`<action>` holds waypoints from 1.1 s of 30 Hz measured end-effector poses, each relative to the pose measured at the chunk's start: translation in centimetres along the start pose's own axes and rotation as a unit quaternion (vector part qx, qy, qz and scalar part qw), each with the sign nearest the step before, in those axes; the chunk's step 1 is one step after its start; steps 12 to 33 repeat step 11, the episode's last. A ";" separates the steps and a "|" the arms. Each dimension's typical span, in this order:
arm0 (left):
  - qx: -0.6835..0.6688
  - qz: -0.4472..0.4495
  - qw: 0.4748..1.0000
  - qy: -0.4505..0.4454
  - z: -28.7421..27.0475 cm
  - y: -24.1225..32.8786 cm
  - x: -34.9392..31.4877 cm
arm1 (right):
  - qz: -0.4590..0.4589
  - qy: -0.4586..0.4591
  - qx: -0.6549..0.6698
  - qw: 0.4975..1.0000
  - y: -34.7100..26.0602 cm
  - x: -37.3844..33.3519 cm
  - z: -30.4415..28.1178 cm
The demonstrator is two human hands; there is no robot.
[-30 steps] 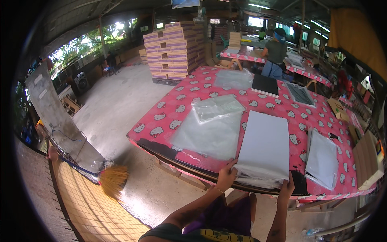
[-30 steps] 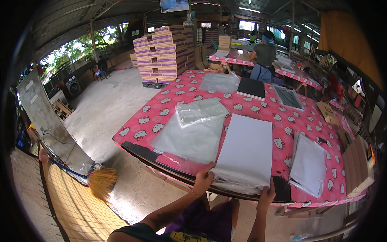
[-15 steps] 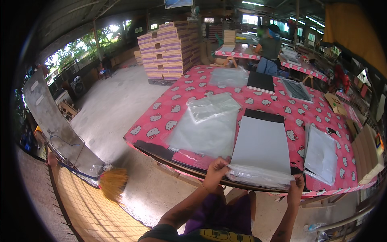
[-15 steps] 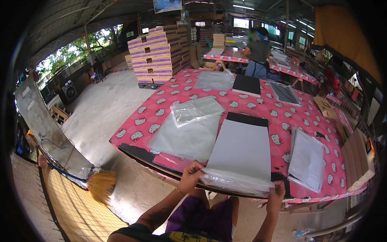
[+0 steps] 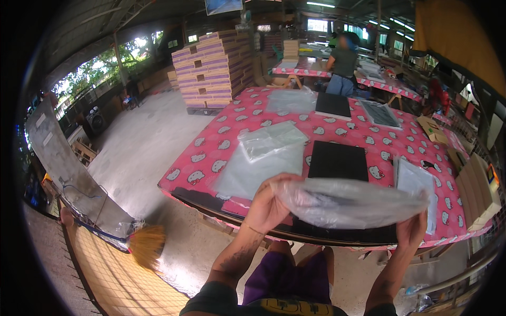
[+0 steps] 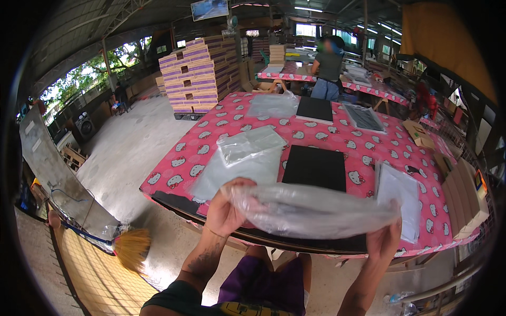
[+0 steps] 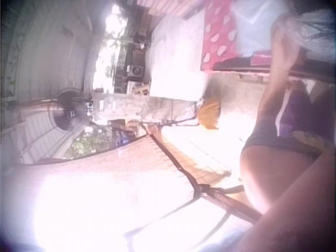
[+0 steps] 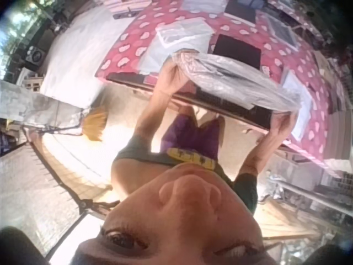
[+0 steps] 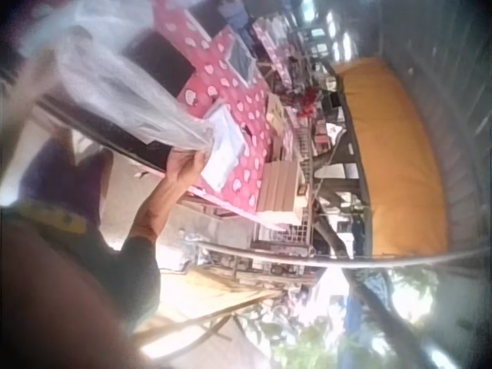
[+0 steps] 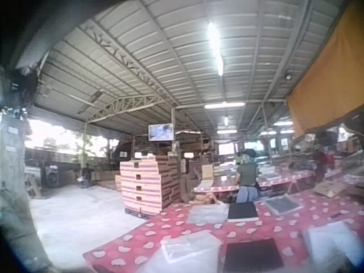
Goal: The person picks up illustration boards from stacks, places them onto a work table, and slides each board into a plastic sleeve by hand.
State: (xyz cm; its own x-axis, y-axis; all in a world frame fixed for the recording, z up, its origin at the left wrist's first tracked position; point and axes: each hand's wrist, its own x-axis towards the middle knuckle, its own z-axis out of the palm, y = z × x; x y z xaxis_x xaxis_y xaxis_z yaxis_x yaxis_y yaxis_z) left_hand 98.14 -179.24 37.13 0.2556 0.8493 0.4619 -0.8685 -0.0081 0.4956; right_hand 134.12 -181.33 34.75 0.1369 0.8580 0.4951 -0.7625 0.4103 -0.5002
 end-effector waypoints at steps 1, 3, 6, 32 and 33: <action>0.001 0.000 1.000 0.001 0.1 0.0 1.0 | 0.000 -0.013 0.002 1.000 0.0 1.0 0.8; 0.008 0.002 1.000 0.006 0.3 0.1 2.9 | 0.003 -0.040 0.011 0.999 0.2 3.0 2.1; -0.005 -0.005 1.000 0.004 -0.7 -0.5 6.6 | 0.007 -0.075 0.029 0.997 0.8 6.2 0.1; -0.067 0.000 0.995 0.079 -3.4 -3.0 10.6 | 0.041 0.012 0.089 0.995 3.3 10.2 -4.2; -0.067 0.000 0.995 0.079 -3.4 -3.0 10.6 | 0.041 0.012 0.089 0.995 3.3 10.2 -4.2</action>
